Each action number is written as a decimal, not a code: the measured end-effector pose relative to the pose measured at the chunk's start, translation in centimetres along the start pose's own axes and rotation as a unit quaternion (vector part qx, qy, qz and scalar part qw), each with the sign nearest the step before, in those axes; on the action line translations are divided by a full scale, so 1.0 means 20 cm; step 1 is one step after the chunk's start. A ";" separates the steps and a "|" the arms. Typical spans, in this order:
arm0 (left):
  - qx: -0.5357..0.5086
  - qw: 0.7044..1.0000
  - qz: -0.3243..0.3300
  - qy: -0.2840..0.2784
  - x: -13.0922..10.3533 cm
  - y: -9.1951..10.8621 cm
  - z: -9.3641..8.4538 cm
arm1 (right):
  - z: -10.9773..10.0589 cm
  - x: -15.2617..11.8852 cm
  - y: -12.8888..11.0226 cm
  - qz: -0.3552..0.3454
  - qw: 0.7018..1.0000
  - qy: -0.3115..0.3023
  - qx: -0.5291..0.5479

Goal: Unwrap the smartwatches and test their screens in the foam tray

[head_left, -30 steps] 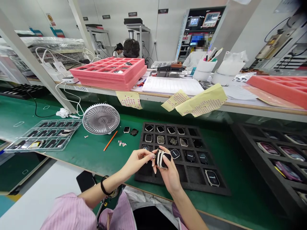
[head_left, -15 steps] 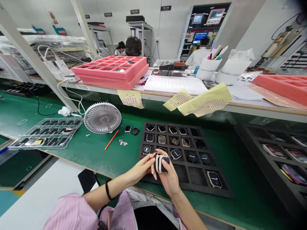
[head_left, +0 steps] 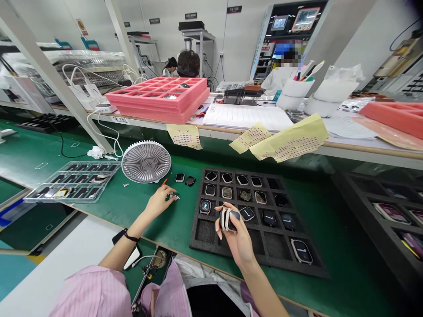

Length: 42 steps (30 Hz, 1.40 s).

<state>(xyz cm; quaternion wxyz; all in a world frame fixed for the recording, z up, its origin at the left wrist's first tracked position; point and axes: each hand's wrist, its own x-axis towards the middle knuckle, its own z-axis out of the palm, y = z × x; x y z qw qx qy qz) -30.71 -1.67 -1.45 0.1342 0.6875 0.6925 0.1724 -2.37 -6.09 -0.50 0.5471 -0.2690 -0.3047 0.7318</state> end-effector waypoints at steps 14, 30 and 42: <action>-0.045 0.997 -0.048 -0.037 0.09 -0.06 0.02 | 0.00 -0.01 0.01 0.023 0.999 0.008 0.022; -0.201 0.968 0.150 -0.009 -0.11 0.34 -0.17 | 0.04 0.00 -0.03 0.137 0.985 -0.007 0.101; -0.216 0.864 0.454 -0.024 -0.17 0.59 -0.12 | 0.11 -0.03 -0.03 0.198 0.969 -0.074 0.126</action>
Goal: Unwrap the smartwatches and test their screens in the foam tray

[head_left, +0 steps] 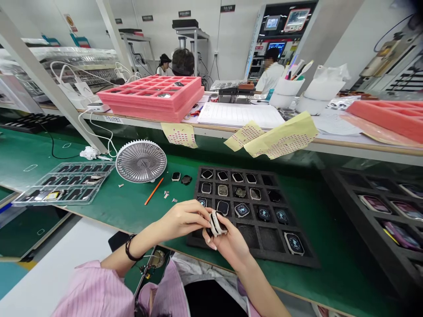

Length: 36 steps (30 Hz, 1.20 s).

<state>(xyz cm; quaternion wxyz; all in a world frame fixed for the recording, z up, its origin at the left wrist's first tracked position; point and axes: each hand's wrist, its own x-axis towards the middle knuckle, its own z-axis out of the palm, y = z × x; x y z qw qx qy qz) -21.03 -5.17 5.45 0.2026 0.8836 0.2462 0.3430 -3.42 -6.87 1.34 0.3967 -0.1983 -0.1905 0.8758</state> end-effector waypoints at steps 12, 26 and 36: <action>-0.162 0.972 -0.139 -0.097 0.02 -0.02 -0.05 | -0.03 -0.02 0.01 0.027 0.997 -0.044 -0.056; -0.104 0.958 -0.246 -0.107 -0.09 -0.13 -0.08 | -0.07 -0.01 0.12 0.062 0.993 -0.020 -0.101; 0.243 0.838 -0.487 0.038 -0.43 -0.48 -0.19 | -0.09 0.00 0.02 -0.007 0.995 0.036 -0.091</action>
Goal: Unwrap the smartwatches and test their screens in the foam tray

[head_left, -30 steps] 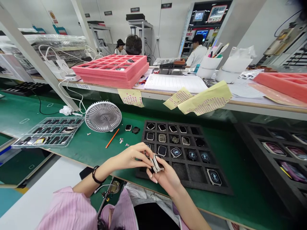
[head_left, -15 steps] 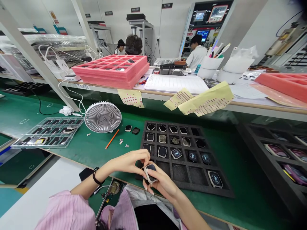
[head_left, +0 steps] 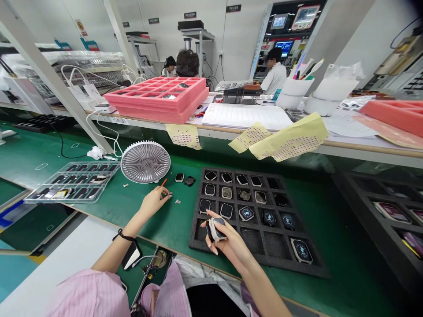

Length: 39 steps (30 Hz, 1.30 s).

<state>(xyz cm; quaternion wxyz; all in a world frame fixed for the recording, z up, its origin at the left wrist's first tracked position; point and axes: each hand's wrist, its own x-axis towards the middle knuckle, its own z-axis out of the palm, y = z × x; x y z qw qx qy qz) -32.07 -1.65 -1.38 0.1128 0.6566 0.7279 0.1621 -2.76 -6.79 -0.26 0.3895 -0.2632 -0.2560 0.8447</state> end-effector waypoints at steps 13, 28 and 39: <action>-0.075 0.993 0.054 -0.073 -0.01 0.06 0.06 | -0.02 0.00 0.02 -0.016 1.000 0.009 -0.006; -0.147 0.875 0.450 0.105 -0.27 0.53 -0.11 | 0.02 0.02 -0.03 0.049 0.996 -0.019 0.066; -0.024 0.788 0.596 0.152 -0.30 0.60 -0.12 | 0.04 0.00 -0.02 0.063 0.995 -0.042 0.071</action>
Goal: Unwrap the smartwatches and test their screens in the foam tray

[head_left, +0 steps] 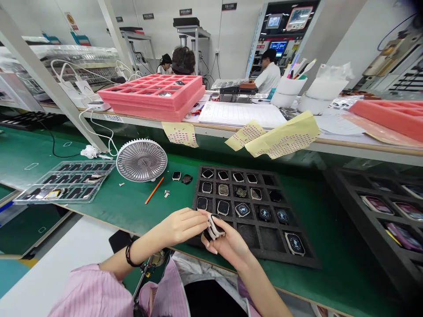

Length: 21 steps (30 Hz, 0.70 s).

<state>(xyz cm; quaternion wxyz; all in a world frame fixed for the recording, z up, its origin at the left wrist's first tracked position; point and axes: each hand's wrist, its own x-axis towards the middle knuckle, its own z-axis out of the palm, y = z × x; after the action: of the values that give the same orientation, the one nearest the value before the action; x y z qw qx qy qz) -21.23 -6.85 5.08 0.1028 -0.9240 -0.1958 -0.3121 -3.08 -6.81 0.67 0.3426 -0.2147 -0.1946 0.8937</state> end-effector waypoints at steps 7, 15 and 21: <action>-0.173 0.984 -0.048 -0.018 0.02 -0.05 -0.01 | -0.04 -0.02 0.01 0.018 0.998 -0.038 -0.036; -0.362 0.899 -0.205 -0.134 0.03 -0.07 0.00 | -0.02 -0.04 0.00 0.064 0.988 -0.085 -0.112; -0.311 0.909 -0.184 -0.208 0.03 -0.06 0.03 | -0.03 -0.05 0.02 0.073 0.989 -0.081 -0.103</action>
<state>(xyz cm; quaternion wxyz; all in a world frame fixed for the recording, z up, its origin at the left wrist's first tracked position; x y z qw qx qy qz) -21.07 -5.42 5.02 -0.2918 -0.9008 -0.2721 -0.1717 -2.33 -7.79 0.26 0.2351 -0.1891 -0.2968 0.9060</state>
